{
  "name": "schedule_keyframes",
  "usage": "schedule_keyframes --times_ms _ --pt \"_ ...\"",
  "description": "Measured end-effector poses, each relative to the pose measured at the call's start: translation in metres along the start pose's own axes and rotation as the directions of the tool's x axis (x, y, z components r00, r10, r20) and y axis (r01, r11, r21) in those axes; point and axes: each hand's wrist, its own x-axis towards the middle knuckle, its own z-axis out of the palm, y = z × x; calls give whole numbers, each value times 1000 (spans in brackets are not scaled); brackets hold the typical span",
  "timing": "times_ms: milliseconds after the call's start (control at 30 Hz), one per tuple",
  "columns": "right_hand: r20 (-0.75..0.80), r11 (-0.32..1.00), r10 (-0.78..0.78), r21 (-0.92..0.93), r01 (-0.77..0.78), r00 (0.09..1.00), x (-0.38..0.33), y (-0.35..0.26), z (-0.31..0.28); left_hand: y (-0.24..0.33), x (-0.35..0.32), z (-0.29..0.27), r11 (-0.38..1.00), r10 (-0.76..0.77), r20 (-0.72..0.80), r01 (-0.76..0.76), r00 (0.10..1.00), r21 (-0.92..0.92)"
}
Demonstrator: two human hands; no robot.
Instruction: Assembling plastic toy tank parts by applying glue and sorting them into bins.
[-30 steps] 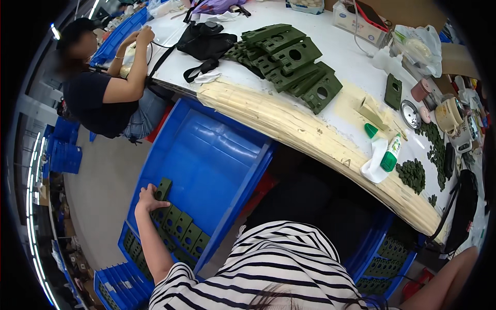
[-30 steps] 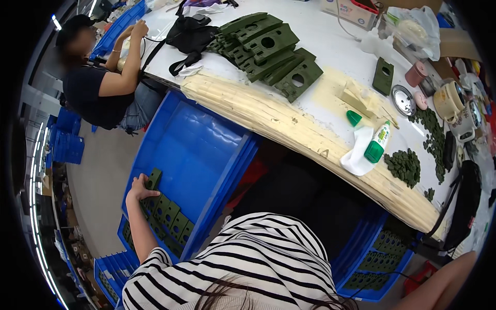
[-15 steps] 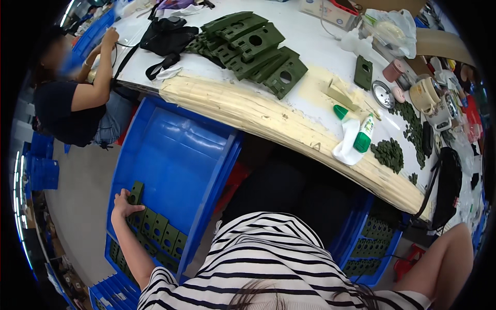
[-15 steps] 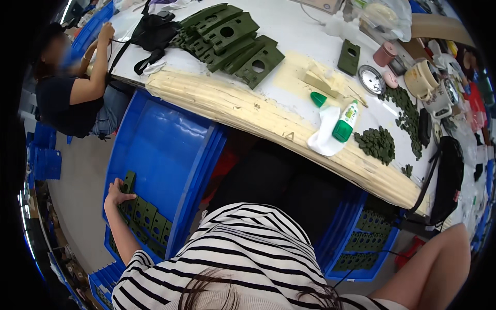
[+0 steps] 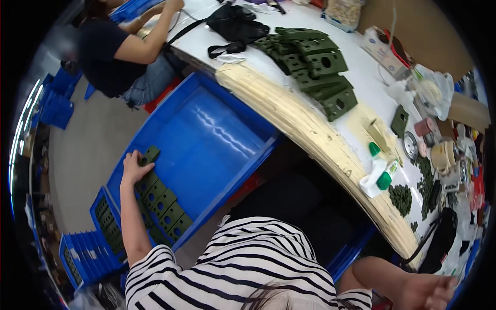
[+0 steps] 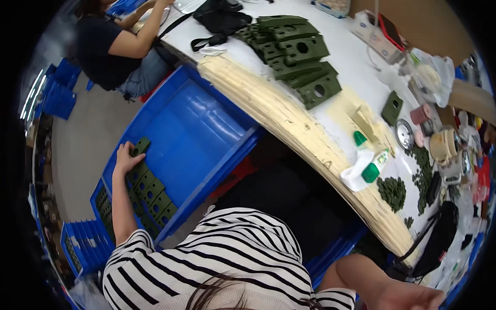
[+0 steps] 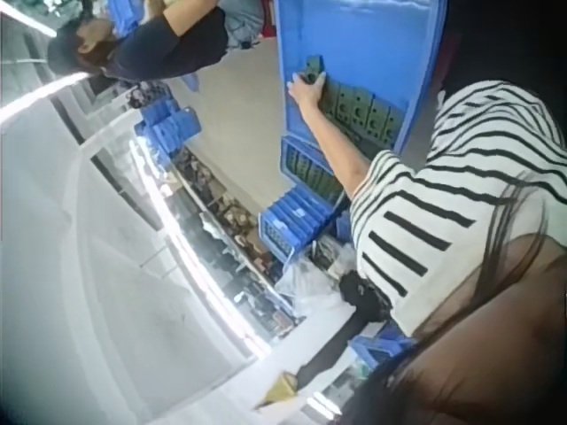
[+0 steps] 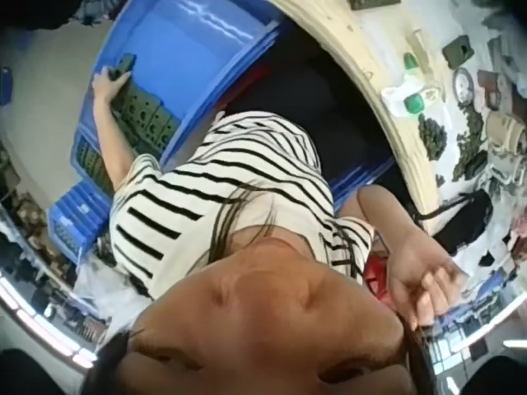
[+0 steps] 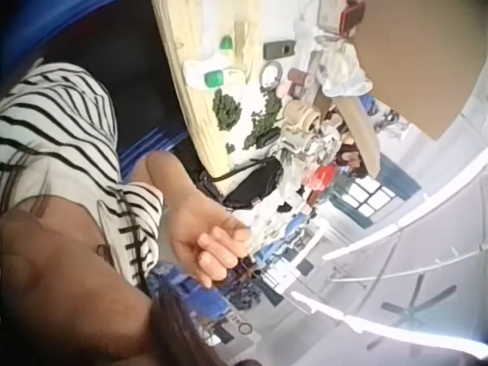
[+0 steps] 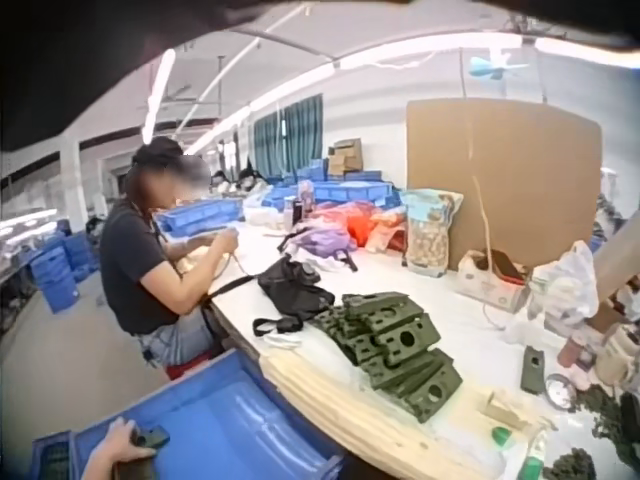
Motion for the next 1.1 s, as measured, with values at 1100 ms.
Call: schedule_keyframes --times_ms 1100 --pt "487 670 650 -4 -743 584 -111 -14 46 26 -113 -4 980 49 118 -71 992 188"
